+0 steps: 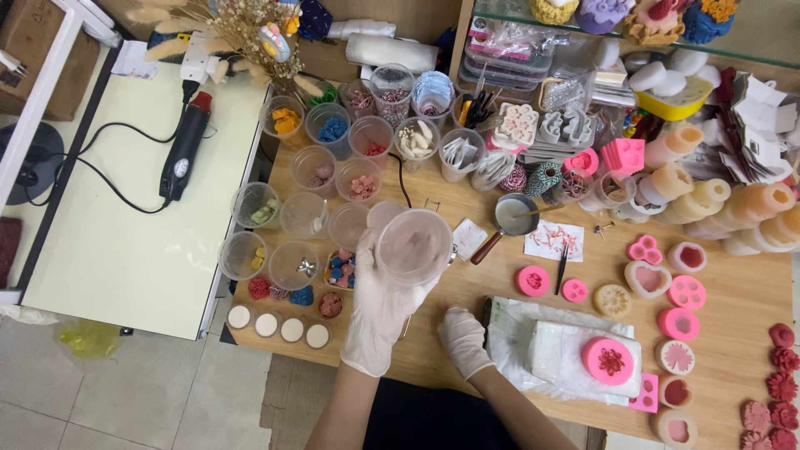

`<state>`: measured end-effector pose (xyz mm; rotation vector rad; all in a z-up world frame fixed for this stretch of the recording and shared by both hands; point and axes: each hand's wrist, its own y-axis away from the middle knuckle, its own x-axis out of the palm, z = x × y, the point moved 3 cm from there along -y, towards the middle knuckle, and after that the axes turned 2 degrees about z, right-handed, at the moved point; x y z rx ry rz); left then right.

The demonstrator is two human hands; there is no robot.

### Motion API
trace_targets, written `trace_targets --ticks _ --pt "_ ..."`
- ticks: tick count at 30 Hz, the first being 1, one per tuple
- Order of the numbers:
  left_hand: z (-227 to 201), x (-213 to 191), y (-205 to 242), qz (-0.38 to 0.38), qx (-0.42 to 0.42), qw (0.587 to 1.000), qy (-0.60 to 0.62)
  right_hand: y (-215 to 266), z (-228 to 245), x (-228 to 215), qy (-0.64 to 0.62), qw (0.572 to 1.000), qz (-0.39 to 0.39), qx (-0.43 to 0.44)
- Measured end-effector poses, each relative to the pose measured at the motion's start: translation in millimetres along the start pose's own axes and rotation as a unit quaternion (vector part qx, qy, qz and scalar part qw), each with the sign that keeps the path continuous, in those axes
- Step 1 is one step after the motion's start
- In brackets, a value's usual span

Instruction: The person fills candle molds with liquid wax using a spoon and pours wax pieces into a melting pot by hand.

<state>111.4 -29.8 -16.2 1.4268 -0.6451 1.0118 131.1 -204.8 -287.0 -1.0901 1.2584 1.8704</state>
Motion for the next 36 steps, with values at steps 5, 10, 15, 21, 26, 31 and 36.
trace_targets --ticks 5,10,15,21,26,31,36 --pt "-5 -5 -2 0.068 -0.054 0.995 0.039 48 -6 -118 -0.152 0.985 -0.054 -0.060" --pt "1 -16 -14 0.096 -0.063 0.989 0.097 112 11 -289 -0.294 0.935 -0.169 -0.098" --pt "6 -29 -36 0.011 0.028 0.993 -0.113 135 66 -346 -0.216 0.890 -0.289 -0.280" --pt "10 -49 -32 -0.012 0.106 0.973 -0.206 89 94 -295 0.012 0.960 -0.154 -0.232" --pt "-3 -63 -32 -0.015 0.111 0.974 -0.196 67 103 -275 0.048 0.943 -0.166 -0.284" --pt "-6 -72 -35 -0.019 0.152 0.955 -0.253 55 114 -249 0.043 0.938 -0.196 -0.284" --pt "-1 -83 -28 0.091 0.342 0.812 -0.465 46 150 -230 0.142 0.948 -0.152 -0.242"
